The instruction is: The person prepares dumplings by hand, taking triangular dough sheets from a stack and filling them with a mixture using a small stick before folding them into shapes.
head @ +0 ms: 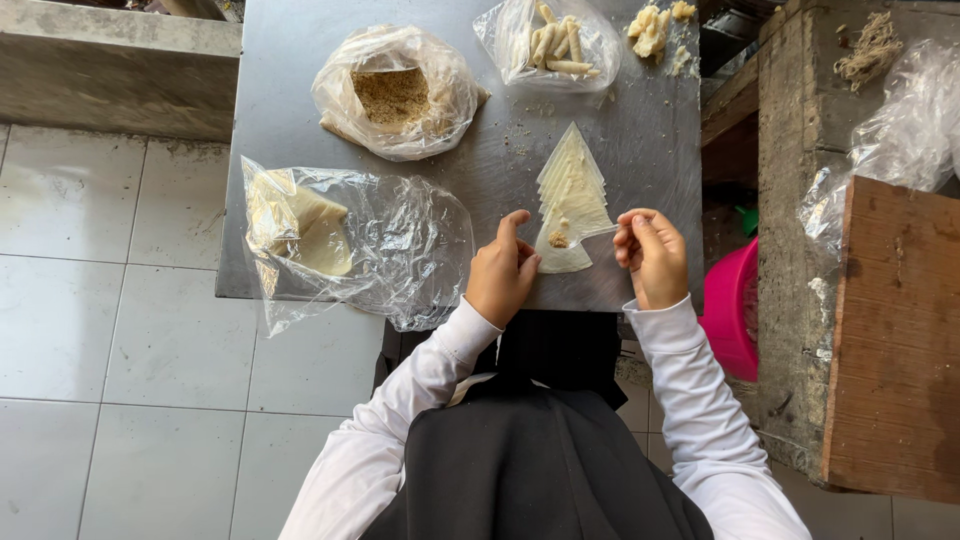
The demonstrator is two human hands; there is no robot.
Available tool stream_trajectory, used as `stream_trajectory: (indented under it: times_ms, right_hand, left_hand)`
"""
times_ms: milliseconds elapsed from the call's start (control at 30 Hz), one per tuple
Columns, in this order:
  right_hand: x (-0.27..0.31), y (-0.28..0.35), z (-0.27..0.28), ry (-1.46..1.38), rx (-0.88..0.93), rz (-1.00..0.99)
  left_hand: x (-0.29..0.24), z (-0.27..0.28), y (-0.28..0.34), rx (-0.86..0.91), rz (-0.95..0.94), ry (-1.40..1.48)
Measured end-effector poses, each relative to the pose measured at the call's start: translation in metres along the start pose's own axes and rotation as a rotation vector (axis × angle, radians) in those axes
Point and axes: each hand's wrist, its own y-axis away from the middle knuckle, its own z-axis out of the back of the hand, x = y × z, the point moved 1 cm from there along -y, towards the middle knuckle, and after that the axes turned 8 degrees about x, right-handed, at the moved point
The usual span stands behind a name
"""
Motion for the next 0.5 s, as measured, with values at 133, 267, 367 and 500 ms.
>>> stream_trajectory:
  times_ms: [133, 267, 367, 500]
  right_hand:
    - [-0.014, 0.009, -0.002, 0.074, 0.015, 0.039]
    - [-0.018, 0.012, -0.005, 0.160, 0.019, 0.088]
    - [-0.020, 0.016, -0.003, 0.221, 0.050, 0.141]
    - [-0.024, 0.022, 0.003, 0.249, 0.076, 0.215]
  left_hand:
    - [0.001, -0.001, 0.002, 0.001, 0.032, 0.005]
    - [-0.002, 0.001, 0.001, 0.012, 0.045, 0.014]
    - [-0.001, 0.001, 0.002, 0.009, 0.028, 0.016]
    - [0.000, -0.002, 0.002, 0.003, 0.031, 0.013]
